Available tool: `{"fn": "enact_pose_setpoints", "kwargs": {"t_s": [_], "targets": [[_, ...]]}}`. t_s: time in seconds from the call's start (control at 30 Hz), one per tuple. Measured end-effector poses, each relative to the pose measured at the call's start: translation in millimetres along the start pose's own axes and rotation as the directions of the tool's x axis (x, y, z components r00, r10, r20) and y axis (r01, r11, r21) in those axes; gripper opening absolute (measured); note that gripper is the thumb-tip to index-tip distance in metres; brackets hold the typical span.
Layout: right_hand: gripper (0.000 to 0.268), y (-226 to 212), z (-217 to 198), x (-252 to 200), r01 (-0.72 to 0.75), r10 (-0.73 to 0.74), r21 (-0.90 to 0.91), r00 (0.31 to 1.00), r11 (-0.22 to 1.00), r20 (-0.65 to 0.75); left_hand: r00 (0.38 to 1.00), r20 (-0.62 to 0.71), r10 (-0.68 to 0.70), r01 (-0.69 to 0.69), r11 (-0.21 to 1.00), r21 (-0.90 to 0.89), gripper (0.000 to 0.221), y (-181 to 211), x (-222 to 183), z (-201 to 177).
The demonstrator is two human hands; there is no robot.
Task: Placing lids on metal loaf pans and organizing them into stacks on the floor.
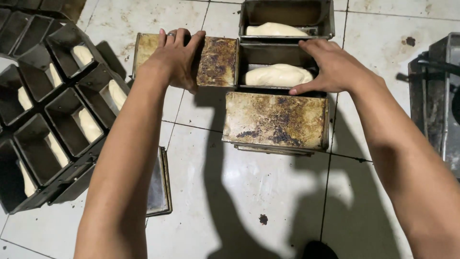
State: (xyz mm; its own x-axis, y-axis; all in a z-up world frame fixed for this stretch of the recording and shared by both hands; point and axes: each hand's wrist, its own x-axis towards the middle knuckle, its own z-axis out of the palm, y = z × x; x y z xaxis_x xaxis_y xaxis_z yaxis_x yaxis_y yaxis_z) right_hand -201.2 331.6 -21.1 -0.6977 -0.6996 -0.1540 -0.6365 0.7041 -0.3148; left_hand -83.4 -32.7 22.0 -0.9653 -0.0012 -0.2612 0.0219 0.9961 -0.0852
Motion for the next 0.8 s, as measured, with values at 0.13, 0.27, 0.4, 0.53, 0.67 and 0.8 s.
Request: {"fn": "enact_pose_setpoints", "kwargs": {"t_s": [0.13,0.27,0.4,0.53,0.67,0.8], "targets": [[0.133,3.5,3.9,6.5,0.025,-0.027,-0.095,0.999,0.995,-0.025,0.999,0.037,0.030,-0.032,0.998,0.046,0.164,-6.5,18.2,19.9],[0.135,7.8,7.4,8.5,0.049,-0.055,-0.089,0.996,0.995,-0.066,0.998,0.064,0.023,-0.025,0.999,0.032,0.166,-11.6,31.8,24.3],[0.134,7.0,6.8,4.5,0.077,-0.082,-0.061,0.992,0.995,-0.091,0.988,0.154,-0.003,0.004,1.000,-0.001,0.167,0.6,36.6,15.7],[0.132,8.3,5.3,4.7,0.103,-0.106,-0.041,0.990,0.994,-0.089,0.979,0.204,0.013,-0.009,1.000,-0.022,0.164,17.1,39.3,4.6],[0.133,2.7,2.1,4.2,0.072,-0.073,-0.023,0.994,0.997,-0.076,0.975,0.219,-0.030,0.029,1.000,0.005,0.157,13.3,34.0,-5.2],[0.132,3.3,2.3,1.7,0.067,-0.066,0.003,0.994,0.998,-0.084,0.986,0.163,-0.025,0.023,1.000,0.010,0.158,0.6,26.3,-4.9]]}}
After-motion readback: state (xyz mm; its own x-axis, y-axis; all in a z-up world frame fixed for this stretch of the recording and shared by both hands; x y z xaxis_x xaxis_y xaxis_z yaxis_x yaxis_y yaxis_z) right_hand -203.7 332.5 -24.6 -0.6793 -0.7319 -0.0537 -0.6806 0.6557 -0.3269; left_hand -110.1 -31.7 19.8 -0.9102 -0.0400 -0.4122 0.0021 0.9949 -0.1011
